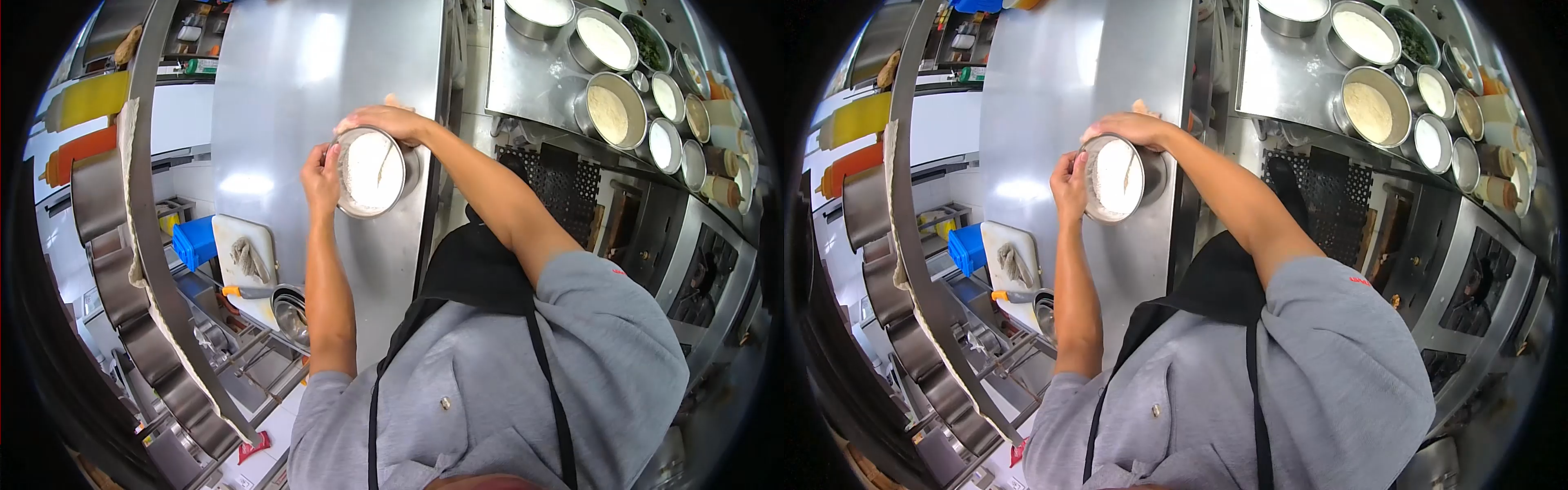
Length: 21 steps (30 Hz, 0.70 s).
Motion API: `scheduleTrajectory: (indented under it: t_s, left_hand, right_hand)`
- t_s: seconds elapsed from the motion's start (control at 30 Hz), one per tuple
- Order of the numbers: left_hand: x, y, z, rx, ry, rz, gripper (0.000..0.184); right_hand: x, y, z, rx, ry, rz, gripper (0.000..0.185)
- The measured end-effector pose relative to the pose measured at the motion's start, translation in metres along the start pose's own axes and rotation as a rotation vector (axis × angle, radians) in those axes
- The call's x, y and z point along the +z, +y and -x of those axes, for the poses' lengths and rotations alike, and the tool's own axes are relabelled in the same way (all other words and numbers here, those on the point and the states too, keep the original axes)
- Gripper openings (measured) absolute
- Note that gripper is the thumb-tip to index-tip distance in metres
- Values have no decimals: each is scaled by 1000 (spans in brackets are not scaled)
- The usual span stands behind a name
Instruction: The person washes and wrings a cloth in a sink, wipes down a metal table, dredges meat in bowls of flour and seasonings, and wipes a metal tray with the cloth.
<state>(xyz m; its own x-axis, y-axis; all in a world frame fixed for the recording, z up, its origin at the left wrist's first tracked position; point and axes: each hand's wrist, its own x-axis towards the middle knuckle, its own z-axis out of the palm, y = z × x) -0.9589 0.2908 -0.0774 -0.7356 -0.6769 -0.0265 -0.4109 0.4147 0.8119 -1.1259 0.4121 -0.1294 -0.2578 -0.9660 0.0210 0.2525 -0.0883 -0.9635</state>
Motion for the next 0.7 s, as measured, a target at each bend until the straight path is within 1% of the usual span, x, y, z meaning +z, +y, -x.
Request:
scheduleTrajectory:
  t_s: [0.03, 0.07, 0.13, 0.17, 0.2, 0.23, 0.27, 0.3, 0.33, 0.37, 0.4, 0.43, 0.47, 0.53, 0.57, 0.6, 0.63, 0.67, 0.7]
  left_hand:
    - [1, 1, 2, -26, 24, 6, 23]
    - [3, 1, 3, -22, 23, 5, 23]
    - [6, -3, 6, -31, 139, -37, 23]
    - [8, -9, 8, -27, 138, -41, 23]
    - [12, -15, 8, 2, 224, 13, 23]
    - [16, -20, 8, 31, 311, 67, 22]
    - [21, -21, 9, 33, 314, 59, 22]
    - [29, -21, 7, -53, 455, 141, 22]
    - [37, -20, 9, -140, 596, 227, 22]
    - [41, -14, 17, -140, 599, 223, 22]
    - [46, -7, 24, -198, 640, 388, 23]
    - [52, 3, 30, -252, 678, 557, 24]
    - [58, 16, 45, -245, 680, 560, 24]
    - [56, 33, 84, -553, 477, 757, 30]
    - [45, 32, 96, -554, 471, 752, 30]
    - [32, 29, 106, -603, 308, 676, 31]
    - [21, 27, 106, -644, 135, 597, 32]
    - [15, 24, 92, -569, 177, 411, 32]
    - [8, 19, 72, -490, 223, 227, 33]
  right_hand:
    - [0, 10, 7, -273, 142, 224, 34]
    - [1, 16, 13, -276, 145, 225, 34]
    - [13, 25, 30, -261, 473, 299, 36]
    - [20, 5, 46, -330, 509, 270, 37]
    - [25, 5, 52, -336, 514, 268, 37]
    - [31, 8, 56, -332, 638, 309, 40]
    - [40, 12, 59, -327, 759, 345, 44]
    - [49, 16, 61, -316, 827, 374, 46]
    - [65, 20, 61, -324, 825, 370, 46]
    - [84, 24, 61, -266, 1009, 420, 42]
    - [96, 27, 63, -206, 1192, 475, 39]
    - [98, 28, 63, -222, 1193, 494, 40]
    - [92, 28, 63, -231, 1193, 494, 40]
    - [64, 33, 57, -305, 1072, 419, 39]
    - [42, 27, 50, -392, 964, 443, 37]
    - [21, 25, 36, -382, 971, 443, 37]
    - [1, 23, 19, -257, 678, 249, 36]
    - [-7, 18, 10, -135, 388, 54, 37]
    - [-2, 0, 10, -36, 253, -113, 37]
